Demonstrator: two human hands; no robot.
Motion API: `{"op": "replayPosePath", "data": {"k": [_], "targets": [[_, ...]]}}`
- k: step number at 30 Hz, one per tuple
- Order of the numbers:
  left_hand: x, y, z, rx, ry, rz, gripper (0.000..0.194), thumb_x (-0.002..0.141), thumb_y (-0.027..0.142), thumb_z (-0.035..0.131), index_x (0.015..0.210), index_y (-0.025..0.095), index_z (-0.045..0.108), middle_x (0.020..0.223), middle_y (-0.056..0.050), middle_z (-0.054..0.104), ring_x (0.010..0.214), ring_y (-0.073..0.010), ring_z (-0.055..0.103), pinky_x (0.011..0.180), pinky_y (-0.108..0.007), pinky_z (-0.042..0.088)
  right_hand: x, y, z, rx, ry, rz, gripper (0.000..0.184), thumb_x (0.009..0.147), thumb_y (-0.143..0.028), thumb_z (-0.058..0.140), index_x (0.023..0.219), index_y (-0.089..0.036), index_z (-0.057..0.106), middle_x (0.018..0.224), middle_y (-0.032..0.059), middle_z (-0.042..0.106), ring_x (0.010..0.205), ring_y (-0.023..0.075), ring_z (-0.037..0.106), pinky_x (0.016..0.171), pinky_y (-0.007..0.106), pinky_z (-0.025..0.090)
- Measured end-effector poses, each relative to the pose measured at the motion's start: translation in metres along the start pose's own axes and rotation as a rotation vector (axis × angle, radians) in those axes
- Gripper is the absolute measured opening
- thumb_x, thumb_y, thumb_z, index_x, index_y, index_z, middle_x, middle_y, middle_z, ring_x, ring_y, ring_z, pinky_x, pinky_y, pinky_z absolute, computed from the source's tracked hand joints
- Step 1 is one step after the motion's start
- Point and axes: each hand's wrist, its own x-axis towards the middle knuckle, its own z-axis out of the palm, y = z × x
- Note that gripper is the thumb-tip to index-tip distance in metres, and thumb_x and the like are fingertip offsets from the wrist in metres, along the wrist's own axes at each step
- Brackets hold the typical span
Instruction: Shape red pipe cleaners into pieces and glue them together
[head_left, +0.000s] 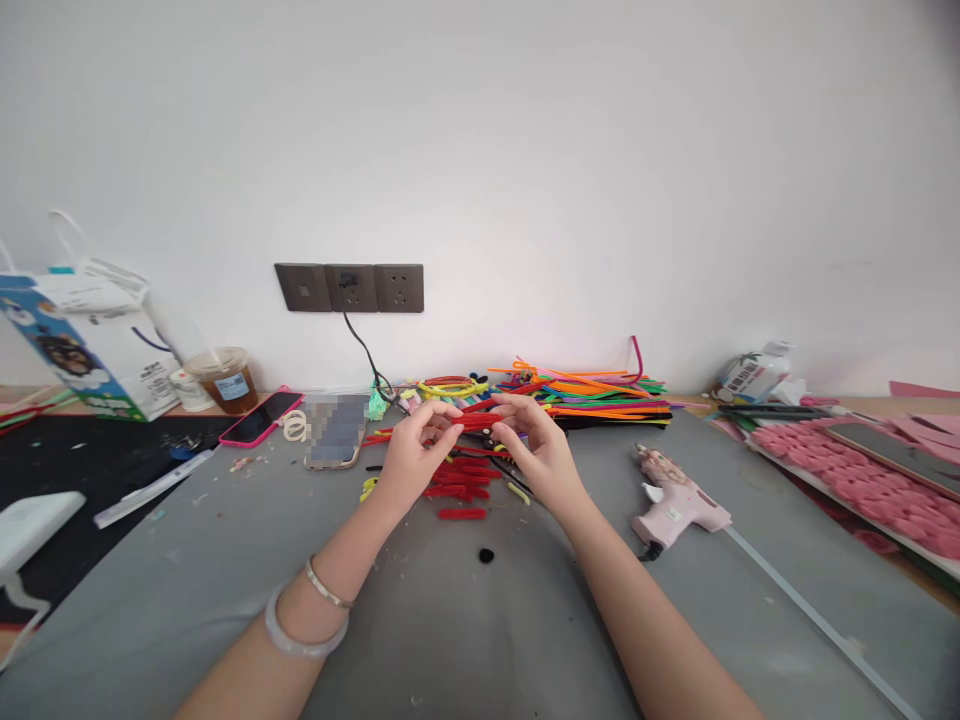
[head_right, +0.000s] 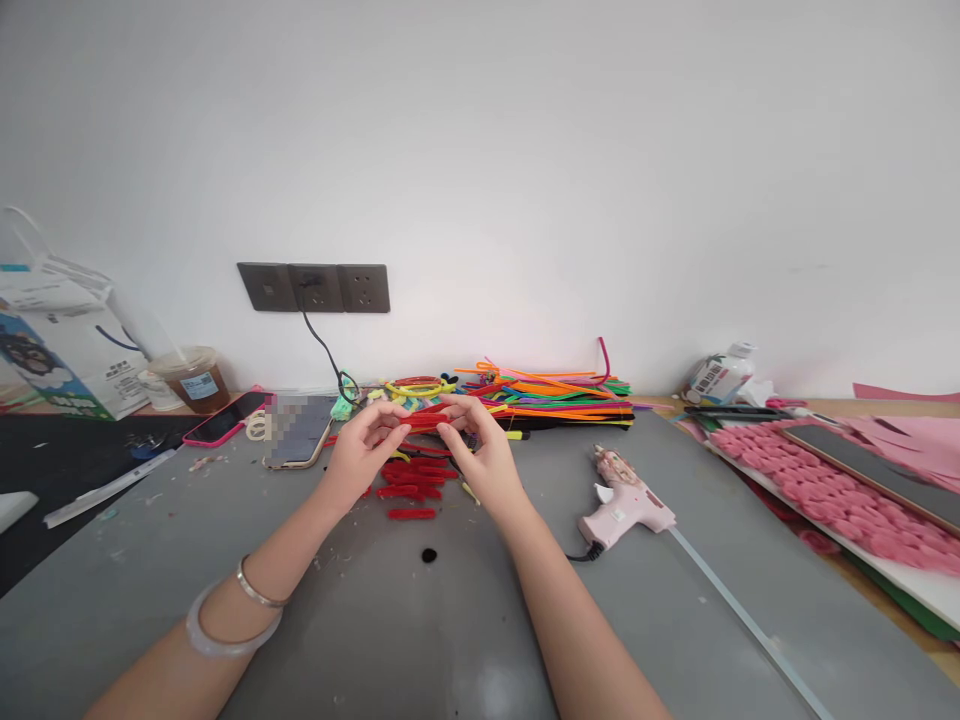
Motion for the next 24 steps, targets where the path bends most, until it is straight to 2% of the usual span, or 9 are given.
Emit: {"op": "replayPosePath", "data": {"k": [3,8,16,21,24], "targets": [[0.0,0.004,0.0,0.075,0.007,0.048,0.009,0.089,0.027,0.057,0.093,0.02,0.061,0.092,-0.003,0.062,0.076,-0.0134,0.059,0.062,-0.021,0.05,0.001,0.0,0.0,0.003,0.001,0.042,0.025,0.088,-0.041,0.062,0.105,-0.023,0.063,0.097,0.0071,0.068,0.085,0.0204,0.063,0.077,0.035,0.053],[0.0,0.005,-0.001,0.089,0.01,0.074,0.01,0.088,0.027,0.058,0.092,0.019,0.061,0.092,-0.004,0.061,0.076,-0.0135,0.059,0.062,-0.021,0.05,0.002,-0.001,-0.001,-0.007,0.021,0.054,0.021,0.086,-0.04,0.065,0.095,-0.022,0.066,0.091,0.0054,0.07,0.078,0.0188,0.063,0.075,0.034,0.053],[0.0,0.001,-0.002,0.078,0.008,0.061,0.014,0.088,0.032,0.06,0.095,0.02,0.065,0.092,-0.004,0.064,0.076,-0.0143,0.06,0.062,-0.022,0.051,0.002,-0.001,-0.002,0.016,0.002,0.109,0.025,0.085,-0.045,0.065,0.091,-0.021,0.067,0.088,0.0055,0.069,0.076,0.019,0.063,0.073,0.034,0.054],[0.001,-0.004,-0.003,0.003,0.039,-0.025,0.022,0.087,0.038,0.062,0.095,0.018,0.067,0.088,-0.005,0.067,0.08,-0.018,0.064,0.067,-0.026,0.053,0.003,-0.002,-0.002,0.015,0.002,0.046,0.03,0.082,-0.043,0.069,0.104,-0.023,0.067,0.09,0.0053,0.068,0.078,0.0187,0.061,0.073,0.034,0.053],[0.001,-0.005,-0.002,-0.043,0.031,-0.052,0.024,0.087,0.041,0.062,0.093,0.018,0.067,0.087,-0.005,0.068,0.081,-0.0187,0.066,0.07,-0.028,0.055,0.003,-0.003,-0.002,-0.023,-0.003,0.025,0.025,0.083,-0.041,0.069,0.099,-0.023,0.068,0.081,0.0029,0.065,0.07,0.017,0.057,0.07,0.033,0.052]]}}
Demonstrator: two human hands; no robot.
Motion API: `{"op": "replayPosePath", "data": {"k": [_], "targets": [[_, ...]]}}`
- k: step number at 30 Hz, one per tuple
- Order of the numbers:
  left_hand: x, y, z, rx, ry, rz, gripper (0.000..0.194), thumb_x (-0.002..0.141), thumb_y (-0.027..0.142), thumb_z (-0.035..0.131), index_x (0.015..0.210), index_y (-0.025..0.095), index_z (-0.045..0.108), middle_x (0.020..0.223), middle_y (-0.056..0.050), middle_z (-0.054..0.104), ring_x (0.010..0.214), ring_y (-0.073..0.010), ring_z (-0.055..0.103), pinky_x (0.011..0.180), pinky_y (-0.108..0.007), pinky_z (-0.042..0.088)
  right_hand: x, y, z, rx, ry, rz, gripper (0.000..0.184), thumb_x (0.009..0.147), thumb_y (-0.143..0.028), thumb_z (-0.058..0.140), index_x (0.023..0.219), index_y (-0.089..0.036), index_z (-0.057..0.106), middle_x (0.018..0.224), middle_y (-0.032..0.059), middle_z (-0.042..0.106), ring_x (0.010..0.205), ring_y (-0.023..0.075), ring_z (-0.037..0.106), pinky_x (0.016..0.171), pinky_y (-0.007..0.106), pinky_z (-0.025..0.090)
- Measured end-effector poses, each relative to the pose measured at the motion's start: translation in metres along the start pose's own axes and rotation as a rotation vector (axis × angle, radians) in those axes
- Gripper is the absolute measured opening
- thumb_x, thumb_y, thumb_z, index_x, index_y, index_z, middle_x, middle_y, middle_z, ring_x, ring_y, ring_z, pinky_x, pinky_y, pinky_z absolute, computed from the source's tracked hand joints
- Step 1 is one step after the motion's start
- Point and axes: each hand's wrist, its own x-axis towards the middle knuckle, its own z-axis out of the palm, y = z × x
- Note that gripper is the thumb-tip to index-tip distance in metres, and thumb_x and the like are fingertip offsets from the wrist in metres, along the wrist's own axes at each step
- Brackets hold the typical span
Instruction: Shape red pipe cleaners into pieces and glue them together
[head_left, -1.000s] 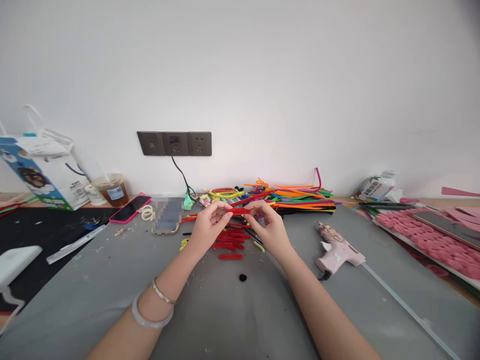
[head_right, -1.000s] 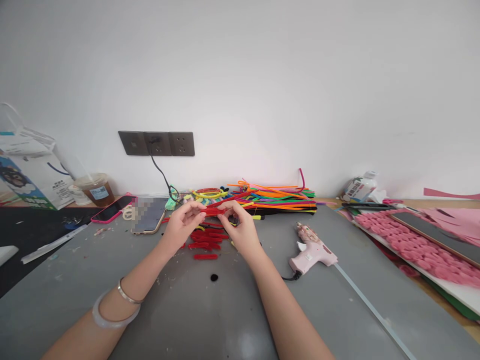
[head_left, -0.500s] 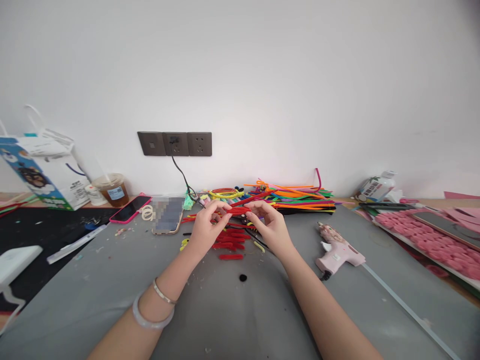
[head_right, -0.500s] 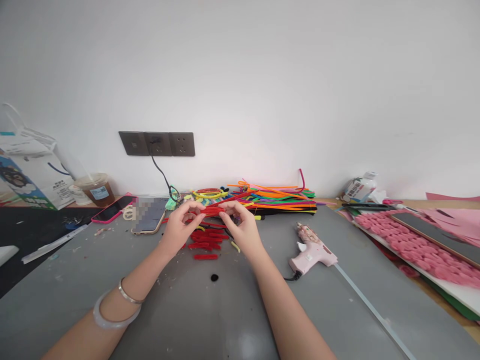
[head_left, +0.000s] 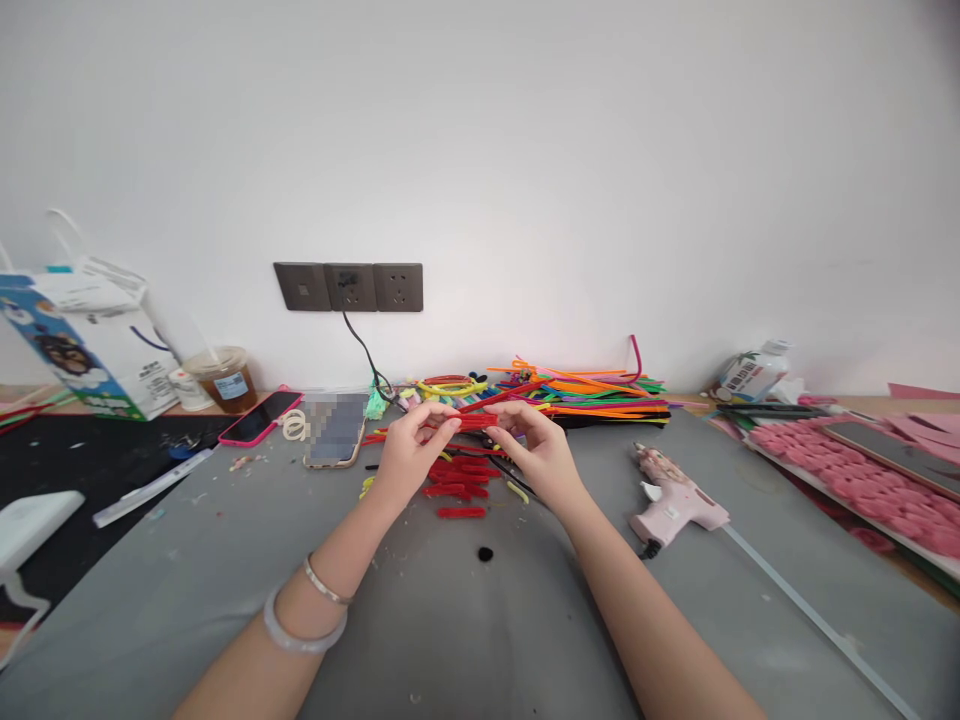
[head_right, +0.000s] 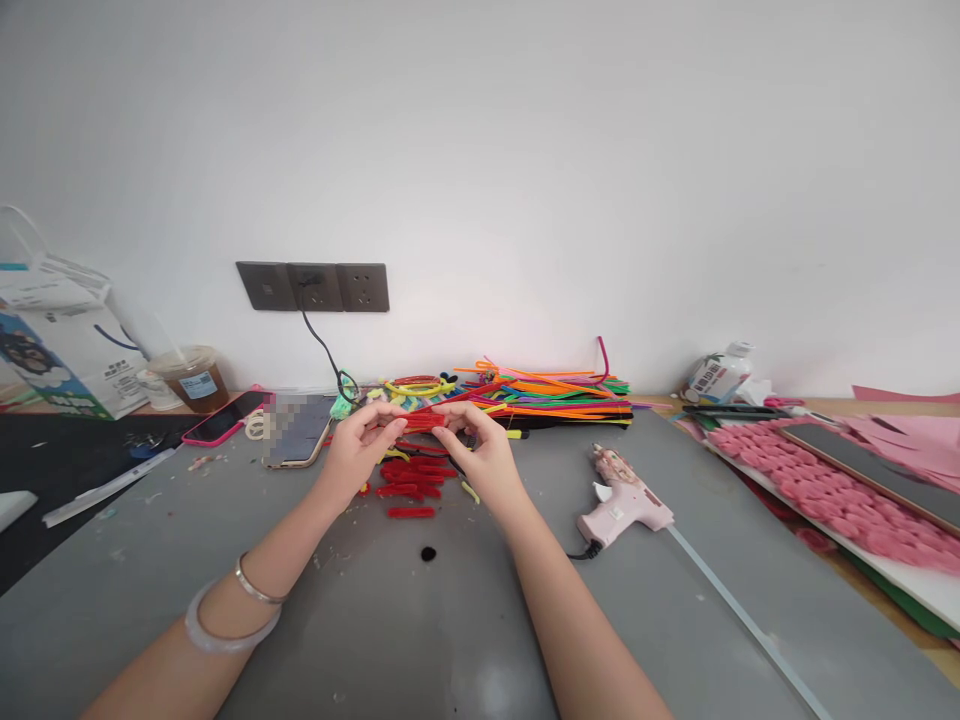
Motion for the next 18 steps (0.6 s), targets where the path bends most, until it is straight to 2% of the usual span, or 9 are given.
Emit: {"op": "replayPosePath", "data": {"k": [3,7,12,15,18], "targets": [[-0.0004,0.0017,0.0,-0.017,-0.007,-0.035,0.025,0.087,0.042,0.061,0.093,0.019,0.067,0.086,-0.005,0.069,0.08,-0.0189,0.067,0.072,-0.029,0.056,-0.0001,0.0012,-0.0001,0.031,-0.004,0.051,0.024,0.083,-0.043,0.068,0.094,-0.021,0.068,0.079,0.0031,0.065,0.07,0.0173,0.057,0.071,0.033,0.053],[-0.0007,0.0052,0.0001,-0.02,-0.022,-0.036,0.028,0.089,0.043,0.058,0.1,0.019,0.067,0.092,-0.006,0.069,0.083,-0.0182,0.066,0.073,-0.029,0.056,0.0002,0.002,-0.0007,0.163,-0.008,0.164,0.028,0.079,-0.047,0.07,0.091,-0.021,0.068,0.087,0.0051,0.069,0.076,0.0186,0.063,0.074,0.034,0.055],[-0.0012,0.0063,0.0008,0.008,-0.053,0.054,0.027,0.085,0.034,0.067,0.107,0.02,0.064,0.107,-0.008,0.066,0.08,-0.0147,0.061,0.068,-0.025,0.055,0.0004,0.0007,-0.0015,0.241,-0.022,0.279,0.028,0.077,-0.046,0.072,0.088,-0.021,0.068,0.084,0.004,0.071,0.075,0.0183,0.064,0.075,0.034,0.055],[-0.0013,0.0067,0.0001,0.1,-0.057,0.139,0.024,0.086,0.029,0.065,0.109,0.021,0.064,0.106,-0.007,0.065,0.076,-0.0133,0.06,0.067,-0.025,0.053,0.0002,0.0012,-0.0011,0.281,-0.035,0.307,0.029,0.076,-0.047,0.073,0.087,-0.021,0.068,0.08,0.0028,0.07,0.073,0.0173,0.064,0.074,0.033,0.053],[-0.0011,0.0079,-0.001,0.183,-0.05,0.221,0.017,0.088,0.026,0.063,0.103,0.022,0.066,0.099,-0.005,0.065,0.073,-0.0129,0.06,0.067,-0.025,0.052,0.0003,0.0025,-0.0005,0.303,-0.037,0.325,0.029,0.075,-0.047,0.074,0.087,-0.02,0.069,0.078,0.0024,0.069,0.073,0.0172,0.063,0.074,0.031,0.052]]}}
